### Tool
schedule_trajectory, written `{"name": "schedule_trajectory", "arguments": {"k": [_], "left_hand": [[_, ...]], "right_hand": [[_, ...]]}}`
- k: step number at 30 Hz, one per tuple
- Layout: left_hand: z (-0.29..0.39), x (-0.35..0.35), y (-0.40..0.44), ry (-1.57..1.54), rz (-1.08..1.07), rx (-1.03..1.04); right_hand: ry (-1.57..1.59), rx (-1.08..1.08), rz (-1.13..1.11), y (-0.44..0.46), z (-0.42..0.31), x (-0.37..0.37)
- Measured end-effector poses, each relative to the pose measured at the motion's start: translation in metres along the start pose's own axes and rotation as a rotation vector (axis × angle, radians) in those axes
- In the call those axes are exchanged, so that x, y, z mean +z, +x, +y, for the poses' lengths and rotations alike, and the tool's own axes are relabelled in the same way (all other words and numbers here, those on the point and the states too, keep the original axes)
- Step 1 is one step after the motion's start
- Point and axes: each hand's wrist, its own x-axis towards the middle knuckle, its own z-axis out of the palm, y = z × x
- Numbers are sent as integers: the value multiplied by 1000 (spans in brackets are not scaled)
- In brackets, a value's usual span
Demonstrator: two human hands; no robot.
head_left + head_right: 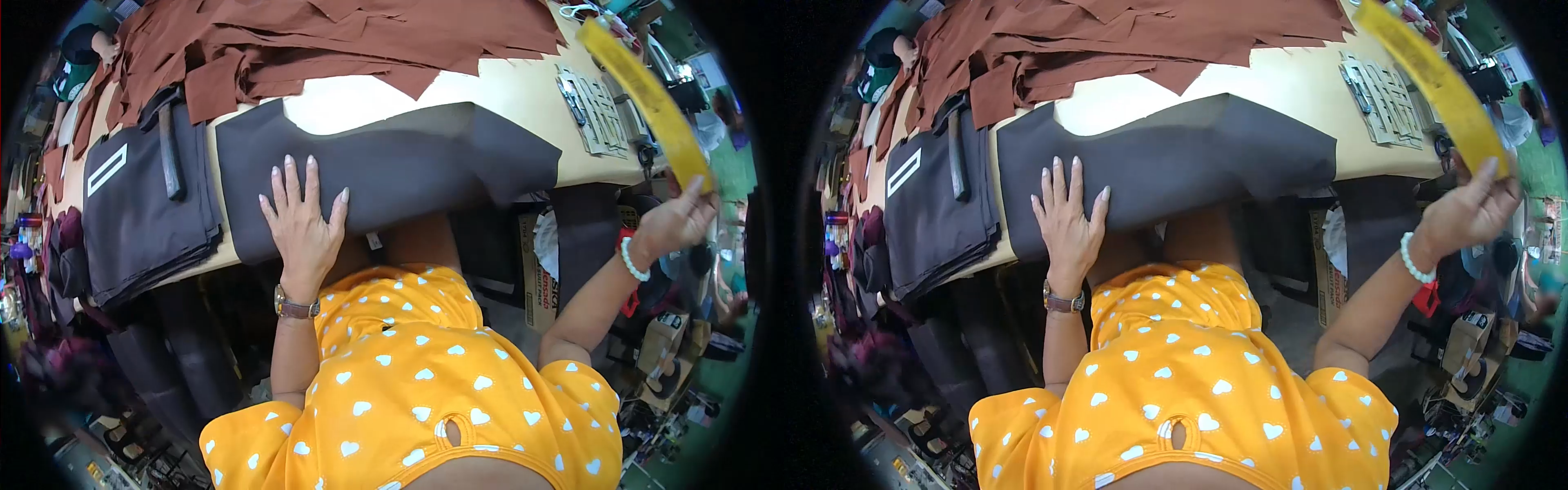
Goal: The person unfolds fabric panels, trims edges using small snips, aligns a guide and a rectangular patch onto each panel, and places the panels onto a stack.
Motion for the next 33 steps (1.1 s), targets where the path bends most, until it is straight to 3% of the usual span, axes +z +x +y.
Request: {"name": "schedule_trajectory", "arguments": {"k": [3, 6, 8, 9, 10, 12, 14, 16, 18, 19, 20, 23, 27, 33], "left_hand": [[0, 0, 0, -11, 12, -1], [-1, 2, 0, 11, 35, 22], [2, 1, 1, -78, 68, -39], [3, 0, 1, -122, 85, -69], [-13, 17, -7, -255, 104, -10], [-59, 66, -28, -522, 141, 112], [-16, 2, -5, -911, 299, -183], [-31, 5, -2, -1164, 370, -311], [-31, -9, -1, -1365, 377, -467], [-33, -10, -2, -1377, 378, -453], [-34, -11, -3, -1389, 386, -442], [-24, -23, -9, -942, 387, -350], [-21, -28, -22, -444, 295, -154], [-10, -16, -16, -501, 235, -169]], "right_hand": [[300, 79, 15, 10, -27, 1], [502, 260, -138, 1, -39, -1], [890, 452, -313, -21, -48, 9], [892, 587, -275, -39, -65, 22], [892, 721, -235, -56, -81, 35], [924, 877, -366, -87, -81, 47], [1024, 982, -634, -110, -67, 50], [853, 1065, -667, -127, -48, 63], [302, 701, -702, -151, -7, 77], [0, 549, -754, -153, 1, 76], [-113, 438, -775, -152, 7, 74], [-348, 175, -797, -153, 10, 70], [-396, 231, -804, -155, 0, 69], [-143, 405, -739, -160, 13, 74]]}}
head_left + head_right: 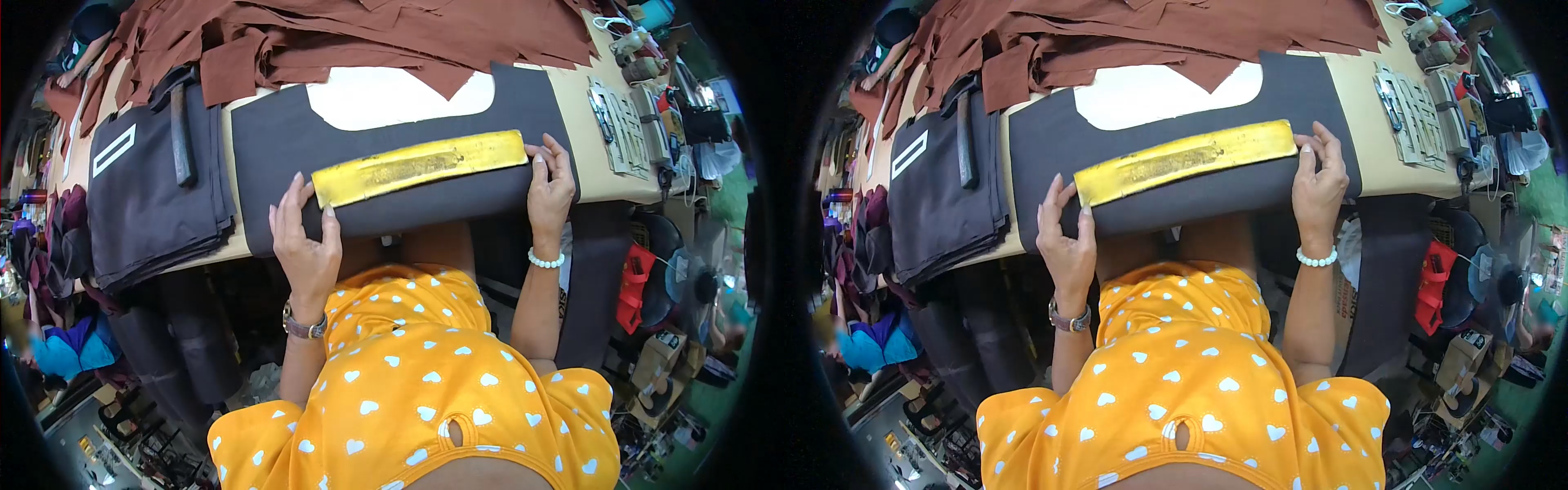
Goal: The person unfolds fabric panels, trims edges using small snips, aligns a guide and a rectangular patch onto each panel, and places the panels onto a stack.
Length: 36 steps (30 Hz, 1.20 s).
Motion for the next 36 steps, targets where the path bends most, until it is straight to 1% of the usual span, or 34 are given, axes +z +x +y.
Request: {"name": "schedule_trajectory", "arguments": {"k": [2, 3, 5, 9, 12, 15, 18, 21, 24, 27, 33, 36], "left_hand": [[0, 3, 8, -31, -3, -27], [-2, 3, 10, 11, 4, -12], [-5, 4, 12, 96, 21, 17], [-9, 7, 7, -32, 44, -52], [-11, 5, 7, -102, 18, -78], [-11, 7, 8, -115, 23, -66], [-7, 6, 9, 12, 22, -8], [-10, 7, 9, 65, 35, 21], [-10, 7, 8, 17, 38, -14], [-10, 7, 8, -49, 28, -46], [-12, 7, 7, -85, 25, -48], [-14, 8, 7, -88, 23, -42]], "right_hand": [[67, 23, -36, 2, 1, 1], [100, 35, -55, 3, 1, 0], [38, 14, -69, 2, 4, 1], [5, -10, -49, 1, 9, 5], [10, 1, -50, 2, 10, 7], [28, -13, -78, 2, 12, 7], [9, -24, -106, 1, 9, 5], [-99, -82, -105, 1, 9, 5], [-15, -21, -78, 1, 10, 7], [0, 10, -82, 3, 13, 7], [36, -14, -109, 3, 12, 6], [5, -27, -110, 3, 14, 6]]}}
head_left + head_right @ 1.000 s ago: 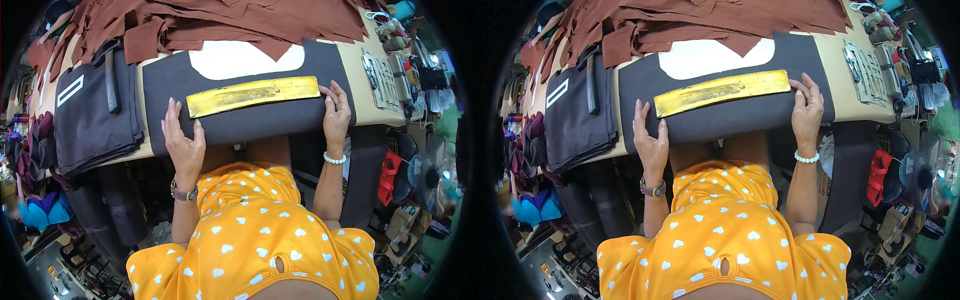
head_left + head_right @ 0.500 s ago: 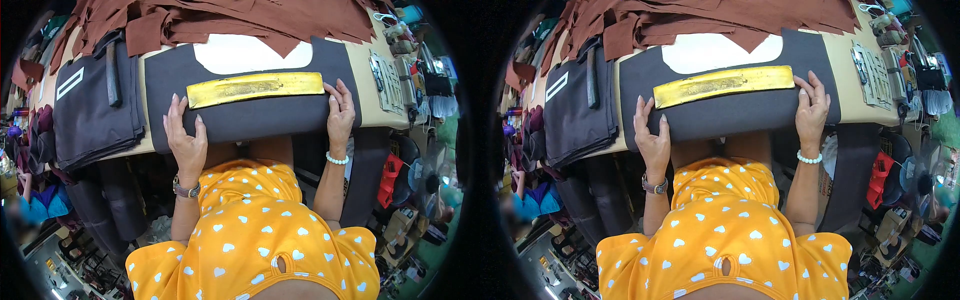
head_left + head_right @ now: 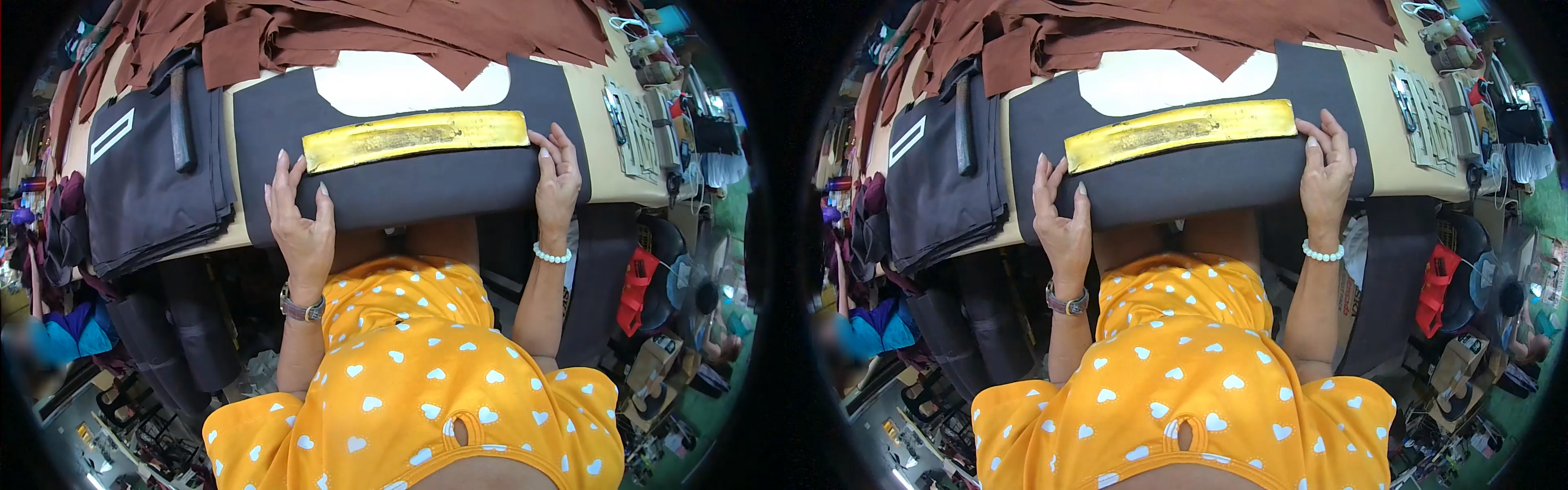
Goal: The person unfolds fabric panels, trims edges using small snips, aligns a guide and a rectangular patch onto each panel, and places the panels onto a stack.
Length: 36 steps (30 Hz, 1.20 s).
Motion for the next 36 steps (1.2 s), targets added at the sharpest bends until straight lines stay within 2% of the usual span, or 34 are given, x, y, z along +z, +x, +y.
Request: {"name": "schedule_trajectory", "arguments": {"k": [12, 27, 36], "left_hand": [[2, 0, -1, 13, 7, 5], [-3, 9, -1, 326, 65, 168], [-6, 15, -2, 454, 103, 170]], "right_hand": [[-5, 6, -22, -1, 3, -1], [-113, 4, 41, -1, -5, 1], [-142, 3, 42, -2, -10, 2]]}}
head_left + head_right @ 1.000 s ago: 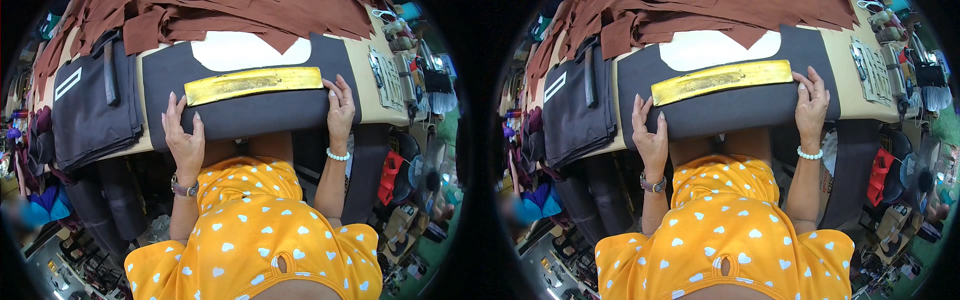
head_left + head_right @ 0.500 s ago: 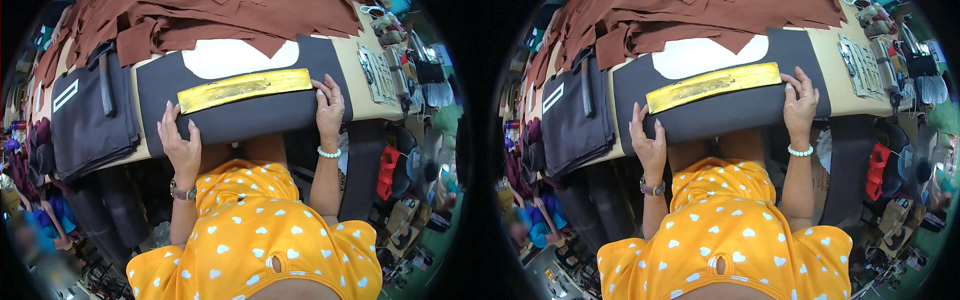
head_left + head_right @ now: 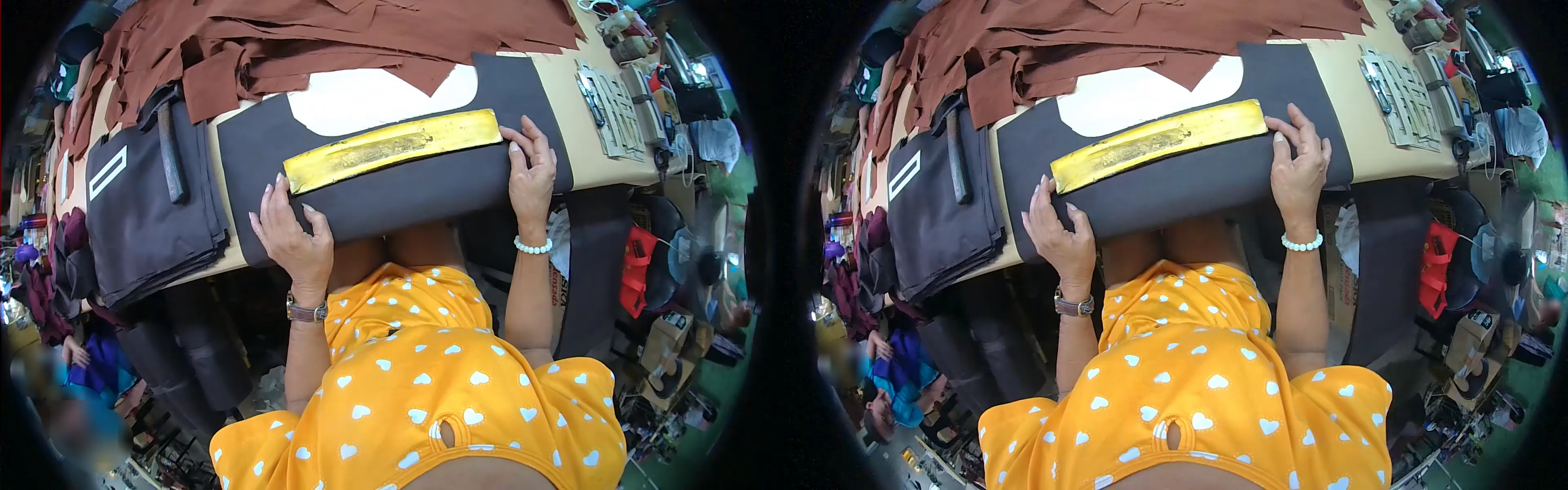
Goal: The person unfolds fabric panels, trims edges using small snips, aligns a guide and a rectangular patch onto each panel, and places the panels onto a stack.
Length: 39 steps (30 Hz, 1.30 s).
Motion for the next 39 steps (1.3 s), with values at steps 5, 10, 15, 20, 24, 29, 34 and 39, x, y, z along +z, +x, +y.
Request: {"name": "schedule_trajectory", "arguments": {"k": [5, 10, 15, 20, 24, 29, 34, 39], "left_hand": [[0, 0, -1, 8, -3, 2], [0, 0, -1, -17, -2, 0], [-1, 0, -1, -4, -10, 2], [-1, 0, 0, 1, -26, -6], [0, -2, 0, 6, -43, -9], [0, -3, 1, -1, -51, -6], [2, -3, 1, -12, -59, -4], [1, -4, 0, -30, -41, -3]], "right_hand": [[13, -6, 22, 0, 2, 2], [-41, -15, 40, 0, 4, 3], [-33, -11, 56, 1, 4, 4], [-9, 13, 55, 2, 2, 6], [38, 46, 54, 1, 2, 6], [43, 32, 53, 2, 0, 7], [35, 62, 37, 0, 0, 5], [-17, 25, 33, 0, 1, 4]]}}
